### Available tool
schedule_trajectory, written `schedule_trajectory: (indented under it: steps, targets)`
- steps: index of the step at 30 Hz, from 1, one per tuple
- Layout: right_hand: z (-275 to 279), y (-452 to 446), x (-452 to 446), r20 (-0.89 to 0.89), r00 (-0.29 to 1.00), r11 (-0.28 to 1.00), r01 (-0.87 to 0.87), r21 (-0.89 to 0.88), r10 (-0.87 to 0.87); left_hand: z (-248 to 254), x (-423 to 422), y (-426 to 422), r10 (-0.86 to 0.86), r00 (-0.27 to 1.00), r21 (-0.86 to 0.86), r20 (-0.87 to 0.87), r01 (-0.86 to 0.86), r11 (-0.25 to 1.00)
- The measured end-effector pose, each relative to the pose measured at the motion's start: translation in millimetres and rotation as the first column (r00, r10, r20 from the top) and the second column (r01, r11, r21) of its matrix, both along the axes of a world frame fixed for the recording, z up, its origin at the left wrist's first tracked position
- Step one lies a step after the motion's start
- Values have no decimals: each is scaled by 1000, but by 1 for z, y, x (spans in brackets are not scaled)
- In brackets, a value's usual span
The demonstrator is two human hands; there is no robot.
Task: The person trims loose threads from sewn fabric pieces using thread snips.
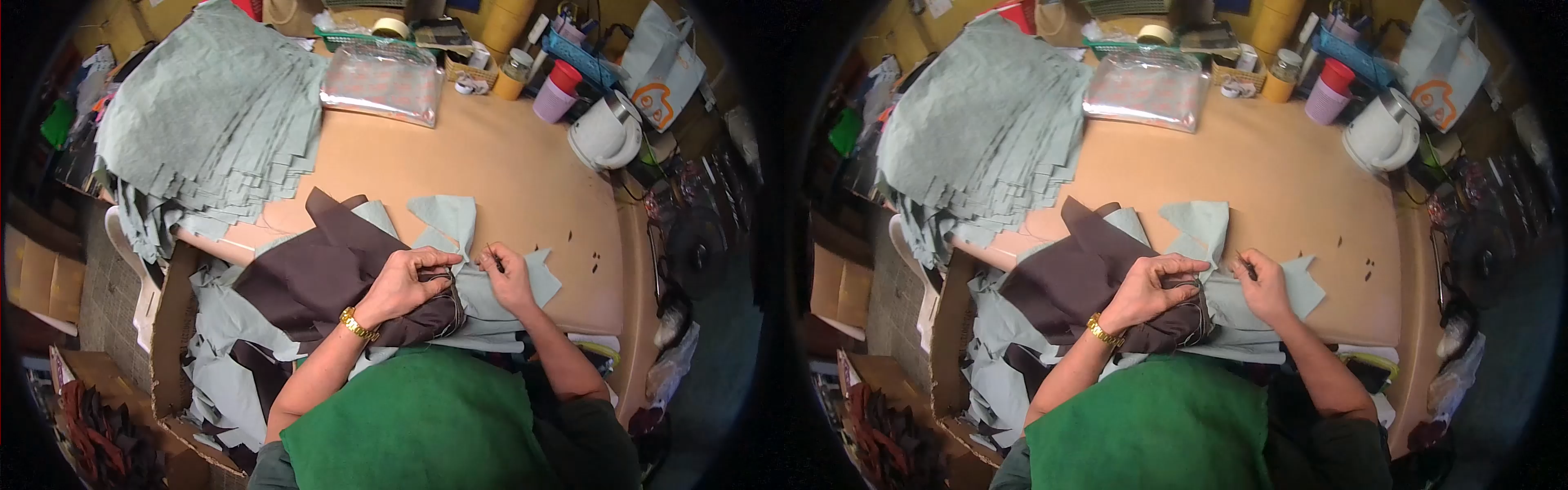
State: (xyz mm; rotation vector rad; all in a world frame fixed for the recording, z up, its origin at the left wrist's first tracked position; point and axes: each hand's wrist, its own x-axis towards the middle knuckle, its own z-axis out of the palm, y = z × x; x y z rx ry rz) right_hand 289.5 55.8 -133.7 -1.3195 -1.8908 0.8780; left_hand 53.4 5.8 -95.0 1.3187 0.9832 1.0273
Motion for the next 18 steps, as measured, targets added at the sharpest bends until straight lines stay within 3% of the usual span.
schedule_trajectory:
  steps: [2, 5, 7, 9, 13, 15, 18]
  targets:
    - [11, -6, 14, -288, 955, 991, 35, -127, -71, 2, 6, -1, -31, 999, 19, -41, 32, 999]
    - [50, -25, 0, -336, 941, 995, -3, -103, -32, 3, 1, -2, -40, 996, 52, -84, 45, 998]
    - [66, -32, -14, -334, 940, 987, -111, -115, 67, 12, -2, -3, -55, 989, -18, -138, 53, 998]
    - [73, -30, -31, -127, 921, 929, -369, 24, 369, 11, -8, -3, -81, 993, 190, -88, 96, 977]
    - [67, -24, -49, -39, 927, 926, -368, 77, 372, 17, -23, 0, -160, 987, 175, 1, 158, 972]
    - [65, -22, -51, 32, 924, 916, -382, 124, 381, 22, -28, 2, -243, 948, -27, 208, 253, 967]
    - [63, -21, -53, -57, 917, 890, -367, 269, 395, 25, -36, 10, -300, 940, -59, 163, 313, 948]
